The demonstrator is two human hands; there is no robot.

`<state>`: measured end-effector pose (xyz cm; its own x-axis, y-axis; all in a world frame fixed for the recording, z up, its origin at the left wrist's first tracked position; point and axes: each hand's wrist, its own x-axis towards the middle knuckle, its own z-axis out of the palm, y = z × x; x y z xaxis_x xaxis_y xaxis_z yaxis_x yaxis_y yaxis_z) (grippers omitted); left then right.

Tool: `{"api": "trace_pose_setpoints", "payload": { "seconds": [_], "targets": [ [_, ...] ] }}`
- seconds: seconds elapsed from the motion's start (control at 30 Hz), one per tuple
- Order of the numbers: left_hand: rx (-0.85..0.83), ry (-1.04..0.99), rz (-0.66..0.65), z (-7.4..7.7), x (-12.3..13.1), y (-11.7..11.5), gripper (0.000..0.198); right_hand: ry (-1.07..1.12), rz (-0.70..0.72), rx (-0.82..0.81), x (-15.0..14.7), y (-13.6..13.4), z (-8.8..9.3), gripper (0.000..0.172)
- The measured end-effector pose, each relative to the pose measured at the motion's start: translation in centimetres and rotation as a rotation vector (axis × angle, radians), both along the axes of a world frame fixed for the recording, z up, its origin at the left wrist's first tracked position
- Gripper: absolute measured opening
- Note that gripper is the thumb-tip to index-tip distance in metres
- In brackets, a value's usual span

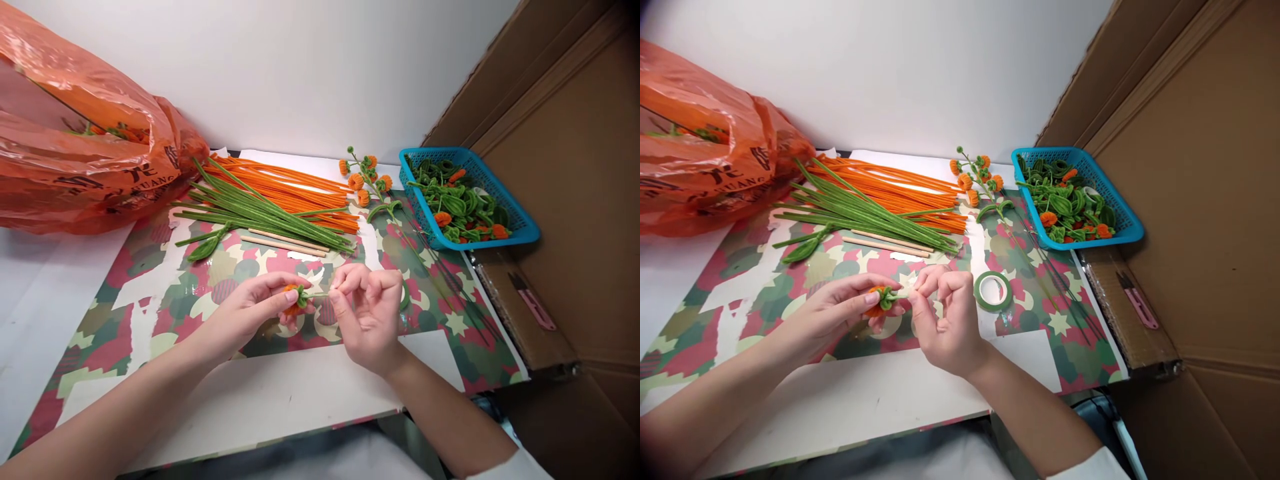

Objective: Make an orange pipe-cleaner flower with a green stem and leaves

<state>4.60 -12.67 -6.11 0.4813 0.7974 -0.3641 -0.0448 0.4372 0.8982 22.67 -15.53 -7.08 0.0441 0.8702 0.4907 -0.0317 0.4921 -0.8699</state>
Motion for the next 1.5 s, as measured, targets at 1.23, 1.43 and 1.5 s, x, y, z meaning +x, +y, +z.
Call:
{"api": "trace_pose_setpoints", "payload": {
  "seconds": [1.23, 1.43, 1.5],
  "targets": [
    [0.746, 0.177, 0.044, -0.5, -0.4, -0.4, 0.017, -0.435, 0.107, -0.140, 0.3, 0.4, 1.5, 0.014],
    [0.771, 0.174, 0.034, -0.9, -0.4, -0.4, 0.019, -0.507, 0.032, -0.080, 0.0, 0.4, 1.3, 0.013],
    [0.824, 0.211, 0.040, -1.0, -0.4, -0.5, 0.019, -0.513, 0.009, -0.064, -0.1, 0.4, 1.1, 0.014]
  ]
}}
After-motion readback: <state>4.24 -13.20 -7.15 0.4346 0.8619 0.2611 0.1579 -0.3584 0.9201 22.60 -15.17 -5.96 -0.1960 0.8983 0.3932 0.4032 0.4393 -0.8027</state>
